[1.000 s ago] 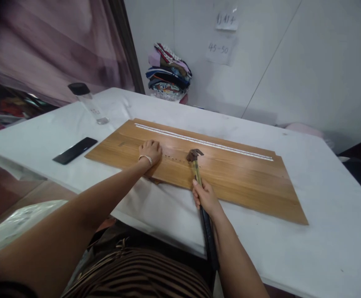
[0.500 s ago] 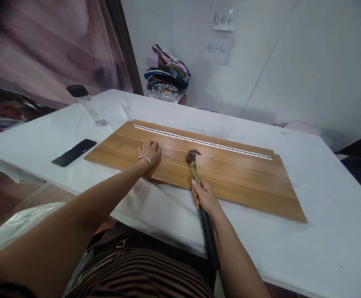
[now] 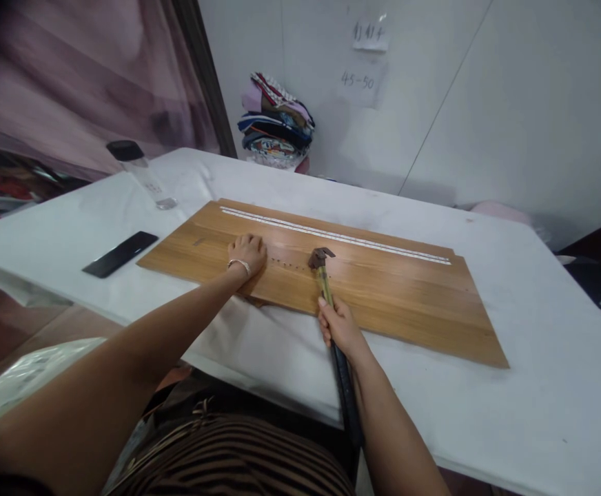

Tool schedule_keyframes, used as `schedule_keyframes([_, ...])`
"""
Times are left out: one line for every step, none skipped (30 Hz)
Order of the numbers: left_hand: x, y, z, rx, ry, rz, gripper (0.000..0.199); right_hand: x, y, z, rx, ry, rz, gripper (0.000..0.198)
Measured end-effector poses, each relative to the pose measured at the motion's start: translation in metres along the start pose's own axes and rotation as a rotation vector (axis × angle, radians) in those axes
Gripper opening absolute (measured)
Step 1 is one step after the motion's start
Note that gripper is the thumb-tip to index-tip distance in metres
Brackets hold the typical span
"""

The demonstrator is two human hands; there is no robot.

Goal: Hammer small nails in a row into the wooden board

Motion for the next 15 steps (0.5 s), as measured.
schedule_keyframes([0.0001, 0.0001, 0.0000, -0.002, 0.002, 0.001, 0.046, -0.0001, 0.0002, 0.0002, -0.005, 0.003, -0.001, 0.054])
schedule_keyframes([0.0002, 0.0002, 0.0001, -0.003, 0.002, 0.003, 0.046, -0.0003, 0.0005, 0.0005, -0.010, 0.005, -0.004, 0.055])
schedule_keyframes([0.0003, 0.0003, 0.0002, -0.001, 0.001, 0.005, 0.046, -0.0004, 0.0008, 0.0007, -0.015, 0.007, -0.005, 0.055])
schedule_keyframes([0.0003, 0.0004, 0.0003, 0.001, 0.000, 0.007, 0.046, -0.0005, 0.0011, 0.0008, -0.016, 0.009, -0.007, 0.055])
schedule_keyframes([0.0002, 0.0002, 0.0004, 0.003, 0.000, 0.007, 0.046, -0.0006, 0.0014, 0.0010, -0.016, 0.010, -0.008, 0.055])
schedule_keyframes([0.0001, -0.0001, 0.0004, 0.003, 0.000, 0.006, 0.046, -0.0007, 0.0015, 0.0012, -0.014, 0.009, -0.010, 0.055])
schedule_keyframes([-0.0002, -0.0003, 0.0003, 0.003, 0.001, 0.006, 0.045, -0.0008, 0.0016, 0.0014, -0.011, 0.007, -0.013, 0.055])
schedule_keyframes([-0.0004, -0.0006, 0.0001, 0.001, 0.002, 0.006, 0.045, -0.0009, 0.0017, 0.0016, -0.007, 0.004, -0.014, 0.055])
schedule_keyframes([-0.0007, -0.0009, -0.0001, -0.002, 0.003, 0.005, 0.045, -0.0010, 0.0018, 0.0019, -0.005, 0.002, -0.012, 0.055])
schedule_keyframes([-0.0009, -0.0010, -0.0002, -0.003, 0.004, 0.005, 0.045, -0.0011, 0.0019, 0.0021, -0.003, 0.002, -0.010, 0.055])
schedule_keyframes([-0.0011, -0.0010, -0.0003, -0.003, 0.004, 0.004, 0.045, -0.0011, 0.0019, 0.0022, -0.003, 0.003, -0.008, 0.056])
schedule_keyframes([-0.0010, -0.0009, -0.0003, -0.002, 0.005, 0.002, 0.045, -0.0012, 0.0019, 0.0023, -0.007, 0.006, -0.006, 0.056])
schedule_keyframes([-0.0009, -0.0008, -0.0003, 0.001, 0.007, 0.001, 0.045, -0.0012, 0.0019, 0.0025, -0.014, 0.010, -0.004, 0.056])
schedule_keyframes([-0.0006, -0.0006, -0.0002, 0.004, 0.007, -0.002, 0.045, -0.0011, 0.0019, 0.0026, -0.022, 0.014, -0.002, 0.056])
schedule_keyframes([-0.0003, -0.0003, 0.0001, 0.008, 0.006, -0.004, 0.045, -0.0010, 0.0018, 0.0028, -0.029, 0.017, -0.002, 0.057])
Point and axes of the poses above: each hand's wrist, its own x-axis towards the middle knuckle, its own y-axis out of the palm, z = x × y, the point moved 7 cm from there along x, towards the middle knuckle, and after that the axes turned 13 degrees about z, right-handed, at the moved point
